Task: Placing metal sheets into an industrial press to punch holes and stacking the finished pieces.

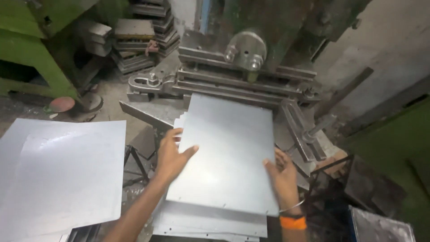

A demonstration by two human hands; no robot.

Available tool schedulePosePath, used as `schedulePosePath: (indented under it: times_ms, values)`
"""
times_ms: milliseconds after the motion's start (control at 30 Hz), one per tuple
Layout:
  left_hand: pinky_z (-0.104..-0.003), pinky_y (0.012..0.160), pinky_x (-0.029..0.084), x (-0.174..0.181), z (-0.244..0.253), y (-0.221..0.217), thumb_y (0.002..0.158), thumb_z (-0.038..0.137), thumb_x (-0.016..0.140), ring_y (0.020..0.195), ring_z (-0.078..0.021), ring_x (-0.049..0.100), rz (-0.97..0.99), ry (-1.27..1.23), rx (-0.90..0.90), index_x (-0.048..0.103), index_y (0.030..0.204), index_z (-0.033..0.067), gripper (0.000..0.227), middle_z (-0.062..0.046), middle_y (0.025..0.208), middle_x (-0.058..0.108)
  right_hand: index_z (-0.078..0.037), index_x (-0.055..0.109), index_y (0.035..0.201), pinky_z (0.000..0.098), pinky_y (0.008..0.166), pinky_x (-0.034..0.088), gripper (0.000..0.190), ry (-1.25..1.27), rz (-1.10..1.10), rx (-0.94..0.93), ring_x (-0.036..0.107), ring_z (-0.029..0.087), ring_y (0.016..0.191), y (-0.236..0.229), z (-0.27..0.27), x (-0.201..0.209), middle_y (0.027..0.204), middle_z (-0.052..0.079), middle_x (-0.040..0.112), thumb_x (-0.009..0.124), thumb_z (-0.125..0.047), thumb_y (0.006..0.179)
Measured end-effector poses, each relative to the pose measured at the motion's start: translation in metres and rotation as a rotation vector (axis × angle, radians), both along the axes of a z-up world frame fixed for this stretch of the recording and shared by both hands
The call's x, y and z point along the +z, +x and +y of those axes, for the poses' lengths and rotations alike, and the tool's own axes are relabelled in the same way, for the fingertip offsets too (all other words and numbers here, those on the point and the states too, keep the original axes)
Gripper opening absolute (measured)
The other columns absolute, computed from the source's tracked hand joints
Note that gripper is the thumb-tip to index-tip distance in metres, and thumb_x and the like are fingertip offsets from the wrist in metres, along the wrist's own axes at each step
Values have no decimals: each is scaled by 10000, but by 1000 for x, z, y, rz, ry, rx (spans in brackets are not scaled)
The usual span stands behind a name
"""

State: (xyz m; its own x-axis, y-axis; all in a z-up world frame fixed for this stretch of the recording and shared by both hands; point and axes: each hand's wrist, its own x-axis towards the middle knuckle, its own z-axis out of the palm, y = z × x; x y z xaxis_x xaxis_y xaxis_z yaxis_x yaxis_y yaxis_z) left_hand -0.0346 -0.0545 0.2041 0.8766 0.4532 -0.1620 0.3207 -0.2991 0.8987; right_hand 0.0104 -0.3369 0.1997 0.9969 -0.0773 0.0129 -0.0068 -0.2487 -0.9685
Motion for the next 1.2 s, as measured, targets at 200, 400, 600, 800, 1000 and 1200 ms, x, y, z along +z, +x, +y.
schedulePosePath:
  times_ms: [200,400,600,800,1000,1200]
  values:
    - [-507,1011,580,-47,19,-17,722,250,865,1166,-375,679,241,-138,65,250,1559,55,1057,-241,1420,525,-39,463,1341,378,807,537,669,-482,71,-219,628,219,894,-33,2,-72,1175,96,565,762,-322,814]
    - [-524,973,562,-50,37,4,759,266,760,1076,-489,697,185,-405,-15,467,1424,-77,803,-364,1227,660,60,668,1233,339,876,544,496,-6,451,-99,712,302,993,-19,-3,-37,1127,218,733,707,-249,848]
    - [-455,995,488,-55,41,11,823,125,715,1104,-443,660,204,-513,39,592,1351,-123,596,-357,1233,675,112,602,1306,321,898,563,557,166,566,-46,717,315,1032,-12,15,-27,1188,261,713,686,-217,865]
    - [-602,1160,331,-34,25,-10,872,72,674,1308,-525,540,358,-475,126,504,1449,-86,622,-370,1384,593,33,558,1375,379,1038,518,533,141,589,-32,686,310,1174,-33,10,-34,1285,218,700,654,-133,878]
    - [-544,1105,459,-169,66,-24,830,160,851,1168,-489,676,515,-70,-3,595,1326,-151,639,-374,1234,702,46,576,1340,351,893,557,621,430,613,-101,709,272,1014,-110,-14,-27,1183,216,723,747,-176,785]
    - [-552,1211,418,-152,1,-39,833,378,727,1363,-428,583,644,70,-523,327,1535,47,873,-265,1465,570,64,607,1305,316,755,555,547,470,619,-392,698,233,867,-184,-59,10,1095,203,753,712,-171,823]
